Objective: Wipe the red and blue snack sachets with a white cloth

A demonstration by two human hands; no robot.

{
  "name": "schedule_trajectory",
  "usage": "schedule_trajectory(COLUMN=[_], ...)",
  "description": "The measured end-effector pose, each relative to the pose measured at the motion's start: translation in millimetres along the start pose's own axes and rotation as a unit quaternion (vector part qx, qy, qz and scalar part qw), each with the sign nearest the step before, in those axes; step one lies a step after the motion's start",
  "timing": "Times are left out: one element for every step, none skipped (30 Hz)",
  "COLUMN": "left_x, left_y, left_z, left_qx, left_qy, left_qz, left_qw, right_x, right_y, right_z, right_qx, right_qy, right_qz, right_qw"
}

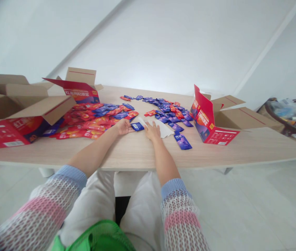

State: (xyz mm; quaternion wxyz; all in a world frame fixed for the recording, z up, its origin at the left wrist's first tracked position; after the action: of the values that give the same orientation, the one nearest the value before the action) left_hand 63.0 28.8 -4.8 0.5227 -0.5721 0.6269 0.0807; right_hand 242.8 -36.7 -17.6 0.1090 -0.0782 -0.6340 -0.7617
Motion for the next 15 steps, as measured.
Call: schedule_trajectory(left_x=[-0.3,-0.5,-0.8,-1.1,-1.4,-1.7,-2.0,-2.2,-2.3,-2.5,-2.8,-3.4,-4.2,-5.1,-6.1], left_y=[0.2,0.1,-0.1,-0.5,-0.8,-1.0,-1.0,-0.7,-0.2,0.5,1.3,2.1,2.7,3.1,3.2], left_z=[-0.3,-0.9,-1.8,-2.7,-3.7,-4.4,-5.0,-5.4,-5.7,-6.1,-6.7,-7.7,-9.1,-10.8,-12.7], left_qx=[0.006,0.013,0.020,0.026,0.033,0.041,0.048,0.054,0.060,0.065,0.072,0.080,0.091,0.105,0.120], left_qy=[-0.001,-0.001,-0.001,-0.003,-0.006,-0.009,-0.012,-0.013,-0.012,-0.009,-0.007,-0.004,0.000,0.007,0.020], left_qz=[-0.001,-0.001,-0.001,0.001,0.003,0.005,0.008,0.010,0.010,0.007,0.003,-0.003,-0.008,-0.011,-0.011], left_qw=[1.000,1.000,1.000,1.000,0.999,0.999,0.999,0.998,0.998,0.998,0.997,0.997,0.996,0.994,0.993], right_x=[0.4,1.3,3.0,5.5,8.8,12.7,17.2,22.0,26.8,31.0,34.1,35.7,35.8,34.6,32.6], right_y=[0.4,0.7,0.8,0.6,0.2,-0.6,-1.6,-2.8,-4.0,-5.0,-5.8,-6.0,-5.6,-4.4,-2.5], right_z=[-0.1,-0.2,-0.1,0.2,0.6,1.2,1.8,2.3,2.6,2.4,1.8,1.0,-0.1,-1.3,-2.8], right_qx=[0.000,-0.001,0.000,0.000,0.001,0.003,0.007,0.011,0.018,0.025,0.033,0.039,0.040,0.038,0.034], right_qy=[-0.006,-0.007,-0.003,0.009,0.026,0.049,0.077,0.109,0.142,0.171,0.189,0.195,0.189,0.178,0.170], right_qz=[-0.002,-0.002,-0.001,0.002,0.006,0.012,0.021,0.033,0.048,0.067,0.088,0.111,0.135,0.159,0.183], right_qw=[1.000,1.000,1.000,1.000,1.000,0.999,0.997,0.993,0.988,0.983,0.977,0.974,0.972,0.970,0.968])
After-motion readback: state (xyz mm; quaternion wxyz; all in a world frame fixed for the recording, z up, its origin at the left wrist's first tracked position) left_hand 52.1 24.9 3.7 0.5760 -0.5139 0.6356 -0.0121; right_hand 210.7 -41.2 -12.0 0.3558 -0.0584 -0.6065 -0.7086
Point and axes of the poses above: each hand's wrist, its own z-axis towards the middle knuckle, its own y-axis out of the back of the hand, x = y × z, the point moved 2 cm from there along z, towards the middle knuckle, and after that the axes turned 6 degrees about y, right-handed, at the moved point
